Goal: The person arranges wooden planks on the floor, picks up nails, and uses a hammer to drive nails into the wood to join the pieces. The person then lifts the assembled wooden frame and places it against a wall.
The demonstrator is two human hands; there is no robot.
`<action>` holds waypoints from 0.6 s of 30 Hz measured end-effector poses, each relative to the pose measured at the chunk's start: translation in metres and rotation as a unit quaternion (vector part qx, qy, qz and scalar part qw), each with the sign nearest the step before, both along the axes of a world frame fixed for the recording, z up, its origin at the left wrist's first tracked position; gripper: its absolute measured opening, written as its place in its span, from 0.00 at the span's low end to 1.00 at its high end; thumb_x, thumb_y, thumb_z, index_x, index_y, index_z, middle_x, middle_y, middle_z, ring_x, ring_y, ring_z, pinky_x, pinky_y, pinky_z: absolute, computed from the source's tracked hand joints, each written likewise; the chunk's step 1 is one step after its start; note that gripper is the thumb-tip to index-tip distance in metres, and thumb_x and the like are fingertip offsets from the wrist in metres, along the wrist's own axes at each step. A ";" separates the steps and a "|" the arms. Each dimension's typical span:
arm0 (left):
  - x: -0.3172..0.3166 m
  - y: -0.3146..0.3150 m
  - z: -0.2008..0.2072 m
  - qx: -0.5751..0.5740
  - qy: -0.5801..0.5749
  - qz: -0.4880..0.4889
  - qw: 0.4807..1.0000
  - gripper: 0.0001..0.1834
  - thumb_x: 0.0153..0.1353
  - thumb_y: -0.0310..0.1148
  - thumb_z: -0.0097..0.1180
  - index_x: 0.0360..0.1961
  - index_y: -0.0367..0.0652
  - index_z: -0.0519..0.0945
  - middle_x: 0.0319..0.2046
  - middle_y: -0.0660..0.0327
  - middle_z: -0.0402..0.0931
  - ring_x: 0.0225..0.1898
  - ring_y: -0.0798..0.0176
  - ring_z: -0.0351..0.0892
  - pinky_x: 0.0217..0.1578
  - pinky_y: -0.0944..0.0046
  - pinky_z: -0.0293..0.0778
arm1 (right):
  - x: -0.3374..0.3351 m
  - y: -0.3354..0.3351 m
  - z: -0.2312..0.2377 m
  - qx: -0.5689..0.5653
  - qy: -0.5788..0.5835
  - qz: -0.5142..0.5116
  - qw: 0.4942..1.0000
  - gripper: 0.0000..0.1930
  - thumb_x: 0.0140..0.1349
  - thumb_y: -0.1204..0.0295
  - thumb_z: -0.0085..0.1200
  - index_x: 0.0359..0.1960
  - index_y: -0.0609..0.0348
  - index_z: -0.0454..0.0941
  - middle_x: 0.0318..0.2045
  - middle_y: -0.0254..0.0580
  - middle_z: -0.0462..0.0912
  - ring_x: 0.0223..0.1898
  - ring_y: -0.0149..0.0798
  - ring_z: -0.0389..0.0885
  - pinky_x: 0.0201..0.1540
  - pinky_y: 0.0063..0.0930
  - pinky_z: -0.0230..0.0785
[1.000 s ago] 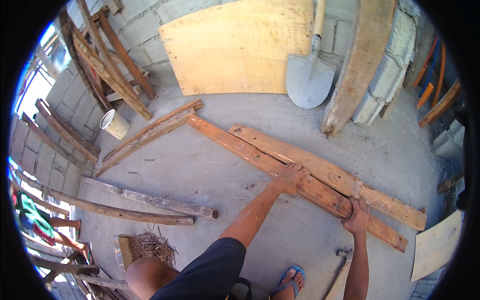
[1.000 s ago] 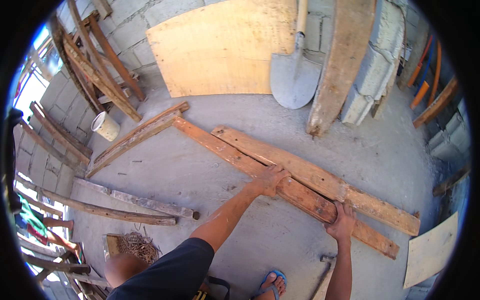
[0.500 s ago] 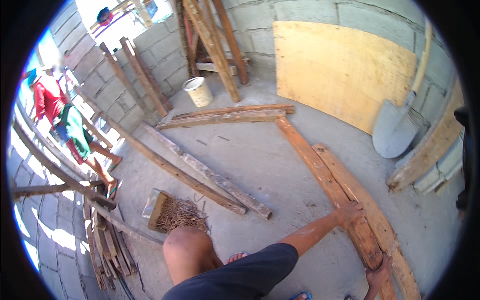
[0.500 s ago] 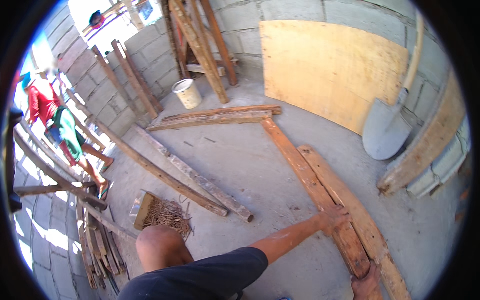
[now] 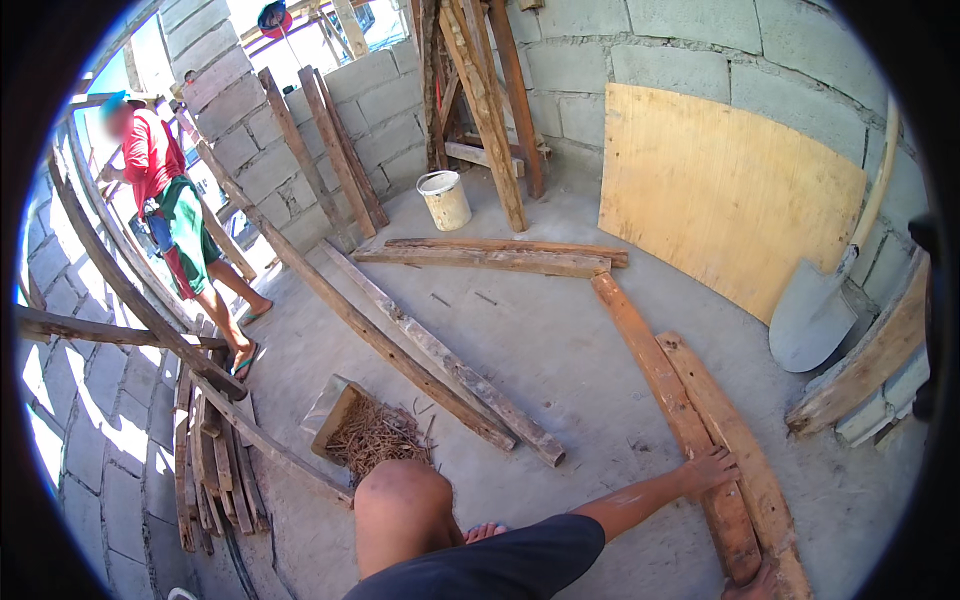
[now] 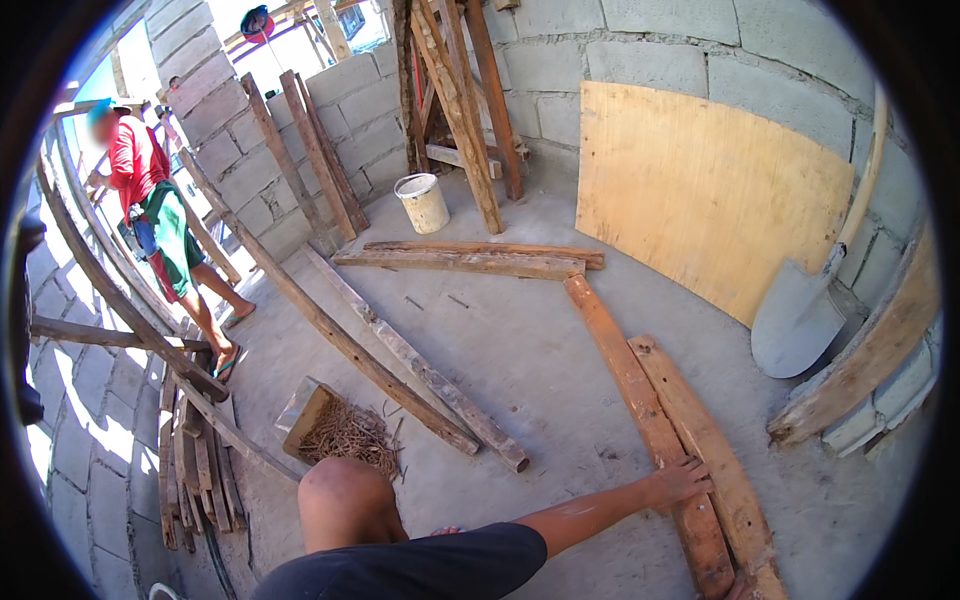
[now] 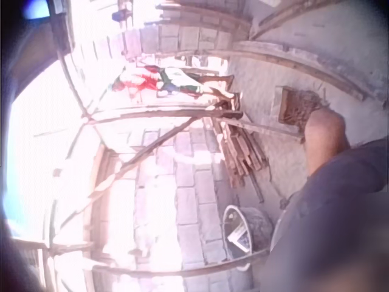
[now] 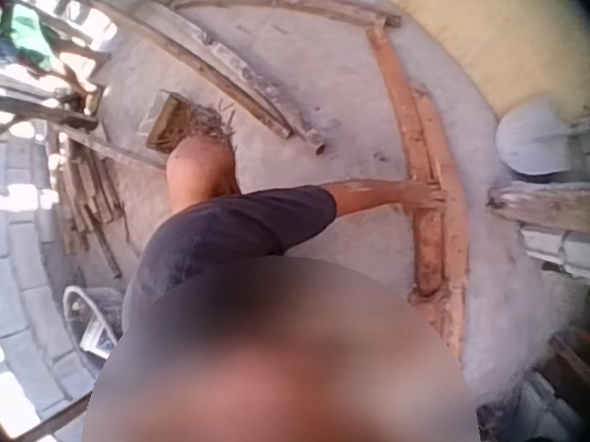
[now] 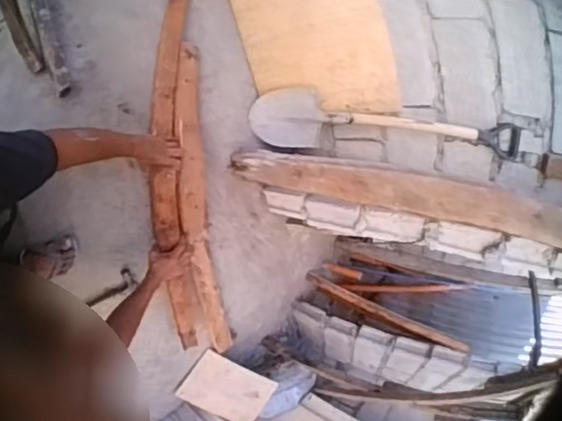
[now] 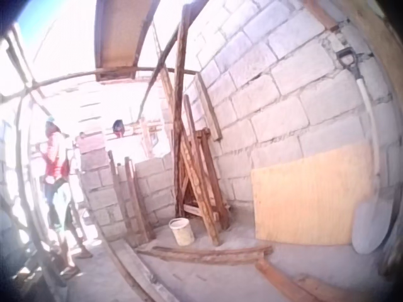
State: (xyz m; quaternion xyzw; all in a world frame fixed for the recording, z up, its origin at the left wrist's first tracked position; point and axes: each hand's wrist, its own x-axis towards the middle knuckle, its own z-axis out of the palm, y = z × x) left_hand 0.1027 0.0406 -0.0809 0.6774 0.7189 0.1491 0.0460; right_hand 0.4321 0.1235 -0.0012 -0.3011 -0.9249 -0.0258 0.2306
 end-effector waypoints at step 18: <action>0.007 -0.194 0.178 -0.278 -0.043 -0.187 0.941 0.40 0.46 0.50 0.71 0.53 0.35 0.70 0.51 0.50 0.69 0.59 0.47 0.71 0.64 0.45 0.57 | 0.104 -0.060 0.013 -0.184 0.036 0.136 0.973 0.42 0.54 0.55 0.72 0.67 0.63 0.70 0.62 0.64 0.73 0.63 0.65 0.70 0.66 0.54 0.63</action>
